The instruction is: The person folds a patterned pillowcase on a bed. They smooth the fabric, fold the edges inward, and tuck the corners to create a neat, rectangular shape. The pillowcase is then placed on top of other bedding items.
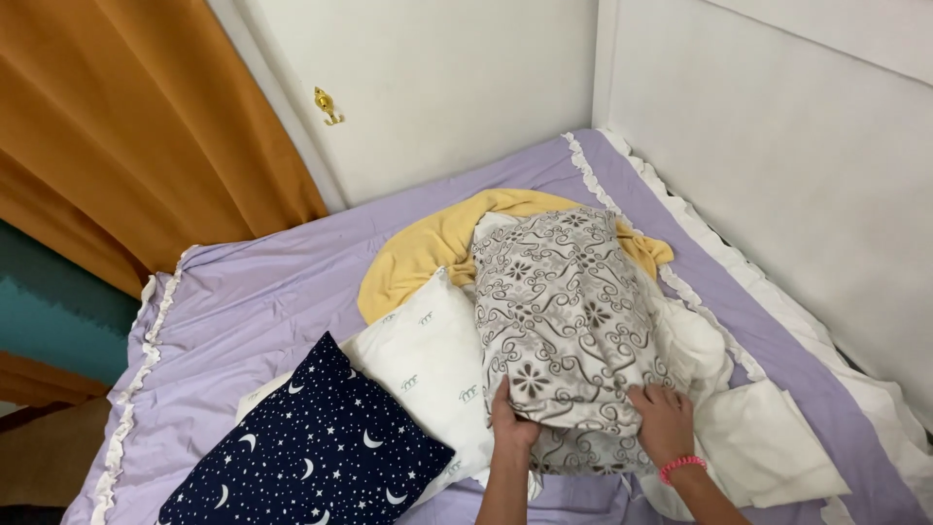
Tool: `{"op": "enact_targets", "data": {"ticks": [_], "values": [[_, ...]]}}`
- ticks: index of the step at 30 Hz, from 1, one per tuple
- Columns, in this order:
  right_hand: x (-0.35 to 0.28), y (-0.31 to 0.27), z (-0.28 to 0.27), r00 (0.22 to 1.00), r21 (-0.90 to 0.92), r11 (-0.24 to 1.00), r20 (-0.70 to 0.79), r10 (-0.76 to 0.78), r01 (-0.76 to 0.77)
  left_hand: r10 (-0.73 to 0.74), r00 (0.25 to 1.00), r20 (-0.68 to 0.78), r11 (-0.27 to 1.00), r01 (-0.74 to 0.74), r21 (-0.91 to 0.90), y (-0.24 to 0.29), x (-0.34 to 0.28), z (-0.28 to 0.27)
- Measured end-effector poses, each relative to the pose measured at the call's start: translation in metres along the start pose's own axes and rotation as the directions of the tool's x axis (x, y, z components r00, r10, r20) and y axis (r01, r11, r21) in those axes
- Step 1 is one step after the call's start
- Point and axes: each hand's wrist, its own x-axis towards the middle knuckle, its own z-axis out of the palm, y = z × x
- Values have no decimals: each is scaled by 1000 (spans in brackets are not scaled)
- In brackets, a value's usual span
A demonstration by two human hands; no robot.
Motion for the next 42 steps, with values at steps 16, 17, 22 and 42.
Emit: {"op": "enact_targets", "data": {"ticks": [16,17,22,42], "values": [[54,-23,-44,889,242,954,456,47,-175,325,930,-173,464,3,886,45,-4,-131],[56,-23,-42,900,227,957,432,67,-180,354,920,-171,329,49,943,46,-16,-118],[77,-39,-42,899,131,973,420,121,-192,479,875,-73,-374,279,885,50,-82,18],[93,0,25,906,254,957,423,21,-140,244,904,352,-679,-99,728,-35,21,60]]}}
